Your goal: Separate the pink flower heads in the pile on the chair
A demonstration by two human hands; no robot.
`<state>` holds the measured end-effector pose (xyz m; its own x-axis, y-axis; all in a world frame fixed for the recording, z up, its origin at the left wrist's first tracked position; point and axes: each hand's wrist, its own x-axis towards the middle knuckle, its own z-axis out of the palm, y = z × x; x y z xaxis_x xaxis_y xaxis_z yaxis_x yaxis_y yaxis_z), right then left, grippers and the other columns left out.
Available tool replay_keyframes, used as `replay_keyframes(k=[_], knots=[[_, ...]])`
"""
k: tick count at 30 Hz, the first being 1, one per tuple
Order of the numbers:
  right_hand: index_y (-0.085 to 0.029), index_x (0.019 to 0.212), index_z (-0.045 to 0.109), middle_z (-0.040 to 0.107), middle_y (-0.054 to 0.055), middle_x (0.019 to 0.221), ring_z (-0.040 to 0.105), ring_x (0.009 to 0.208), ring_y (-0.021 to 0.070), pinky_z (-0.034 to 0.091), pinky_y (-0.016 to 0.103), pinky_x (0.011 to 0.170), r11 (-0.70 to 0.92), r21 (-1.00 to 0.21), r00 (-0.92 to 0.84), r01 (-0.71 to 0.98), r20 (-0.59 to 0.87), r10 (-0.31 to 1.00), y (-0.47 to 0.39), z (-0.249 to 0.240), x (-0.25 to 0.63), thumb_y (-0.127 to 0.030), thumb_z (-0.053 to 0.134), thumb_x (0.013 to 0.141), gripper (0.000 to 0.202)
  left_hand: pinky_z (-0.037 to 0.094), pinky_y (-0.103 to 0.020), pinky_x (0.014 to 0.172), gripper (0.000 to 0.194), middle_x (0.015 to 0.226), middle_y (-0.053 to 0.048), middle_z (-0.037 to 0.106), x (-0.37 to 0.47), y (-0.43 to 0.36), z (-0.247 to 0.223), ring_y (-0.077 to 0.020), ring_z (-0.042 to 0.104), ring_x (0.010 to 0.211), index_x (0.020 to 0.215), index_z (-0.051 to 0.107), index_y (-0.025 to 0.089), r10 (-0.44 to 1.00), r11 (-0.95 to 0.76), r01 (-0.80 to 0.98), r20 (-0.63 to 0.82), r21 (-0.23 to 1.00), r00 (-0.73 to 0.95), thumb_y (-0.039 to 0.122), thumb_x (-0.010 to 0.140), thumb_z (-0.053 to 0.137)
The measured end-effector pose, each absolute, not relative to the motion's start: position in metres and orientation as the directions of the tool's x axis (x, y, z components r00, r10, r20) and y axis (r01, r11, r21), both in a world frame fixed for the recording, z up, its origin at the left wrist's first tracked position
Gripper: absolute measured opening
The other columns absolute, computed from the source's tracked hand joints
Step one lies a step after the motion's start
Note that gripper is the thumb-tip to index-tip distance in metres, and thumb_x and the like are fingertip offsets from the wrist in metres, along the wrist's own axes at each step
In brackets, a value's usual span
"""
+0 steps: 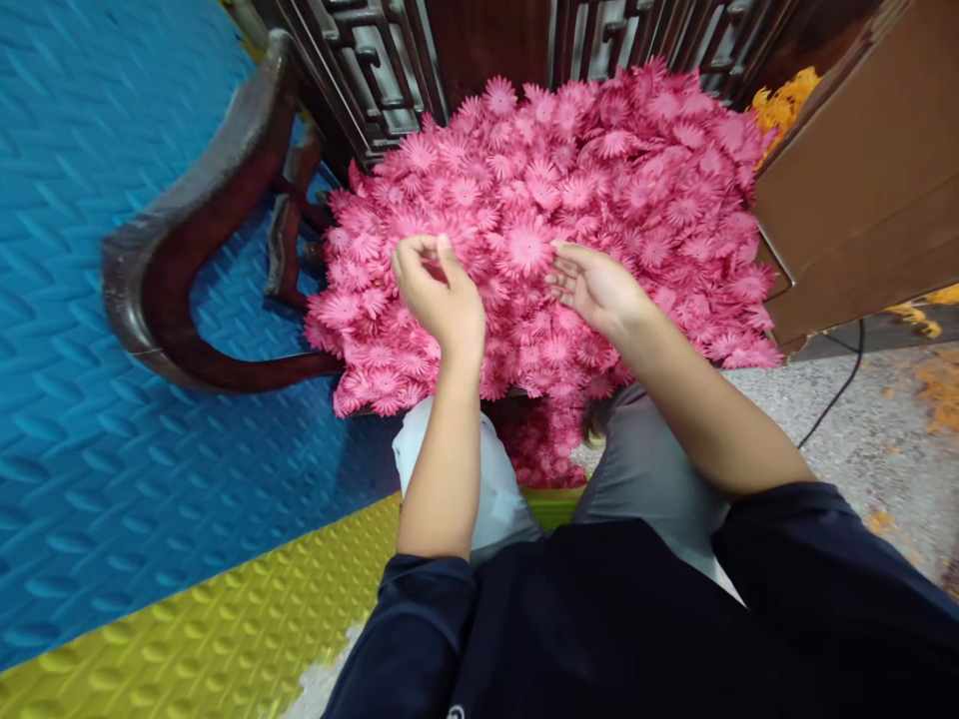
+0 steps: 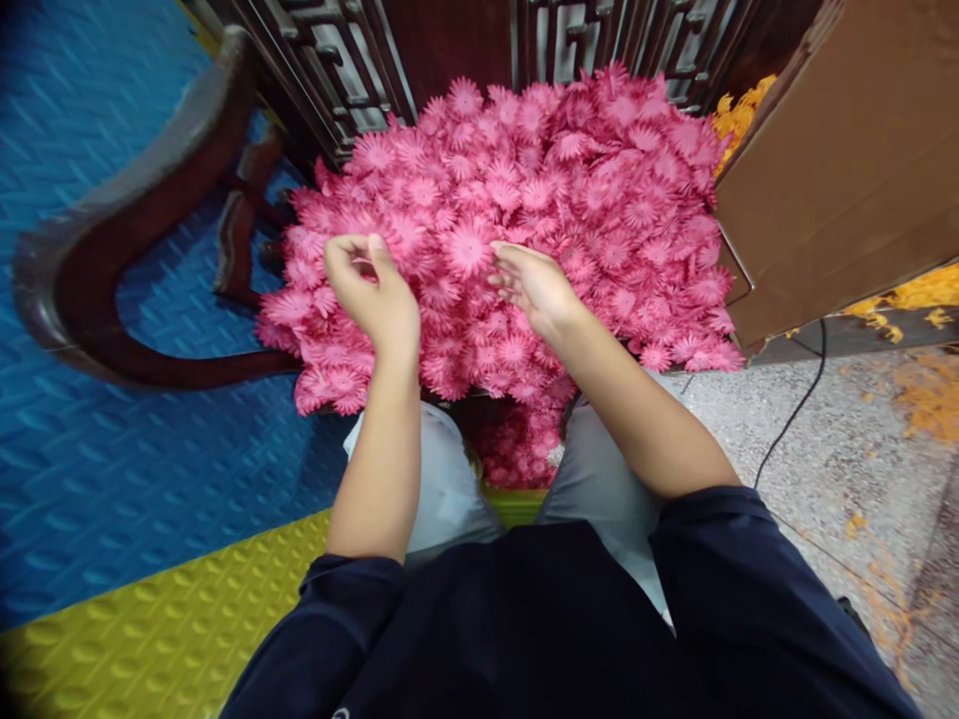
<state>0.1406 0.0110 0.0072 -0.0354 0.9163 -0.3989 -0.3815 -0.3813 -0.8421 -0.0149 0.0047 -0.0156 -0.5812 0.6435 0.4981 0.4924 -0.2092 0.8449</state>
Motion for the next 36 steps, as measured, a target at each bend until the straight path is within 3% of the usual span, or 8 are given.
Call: replay_keyframes(k=[4, 10, 19, 36], knots=[[-0.019, 0.085, 0.061, 0.062, -0.005, 0.073, 0.056, 0.059, 0.0041, 0.044, 0.017, 0.057, -0.384, -0.843, -0.033, -0.376, -0.402, 0.915, 0.012, 0.006, 0.144, -0.022, 0.061, 0.081, 0.005, 0.042, -0.035, 0.093, 0.014, 0.095, -0.004, 0.054, -0.018, 0.002, -0.011, -0.0181, 0.054, 0.093, 0.093, 0.054, 0.021, 0.638, -0.189, 0.509, 0.499, 0.840, -0.586, 0.029, 0.084, 0.062], [-0.019, 0.081, 0.061, 0.065, -0.004, 0.071, 0.057, 0.059, 0.0048, 0.045, 0.018, 0.058, -0.419, -0.830, -0.133, -0.368, -0.399, 0.907, 0.006, 0.012, 0.139, -0.022, 0.060, 0.084, 0.004, 0.043, -0.036, 0.090, 0.013, 0.089, -0.004, 0.058, 0.008, -0.007, -0.011, -0.0210, 0.056, 0.093, 0.082, 0.069, 0.023, 0.855, -0.209, 0.603, 0.443, 0.770, -0.269, 0.034, 0.076, 0.072], [-0.018, 0.083, 0.064, 0.066, -0.004, 0.071, 0.059, 0.060, 0.0039, 0.046, 0.016, 0.061, -0.453, -0.825, -0.187, -0.337, -0.413, 0.891, 0.004, 0.016, 0.138, -0.019, 0.058, 0.084, 0.006, 0.045, -0.032, 0.081, 0.005, 0.082, -0.003, 0.061, 0.011, -0.005, -0.016, -0.0177, 0.057, 0.083, 0.079, 0.074, 0.023, 0.863, -0.238, 0.551, 0.435, 0.800, -0.259, 0.024, 0.078, 0.070], [-0.018, 0.078, 0.067, 0.068, -0.004, 0.074, 0.058, 0.061, 0.0040, 0.049, 0.018, 0.063, -0.385, -0.864, -0.163, -0.324, -0.350, 0.922, 0.004, 0.014, 0.138, -0.021, 0.066, 0.076, 0.003, 0.046, -0.032, 0.082, 0.011, 0.077, -0.001, 0.058, 0.014, -0.008, -0.014, -0.0167, 0.057, 0.079, 0.070, 0.067, 0.022, 0.851, -0.313, 0.485, 0.468, 0.816, -0.238, 0.026, 0.080, 0.066]])
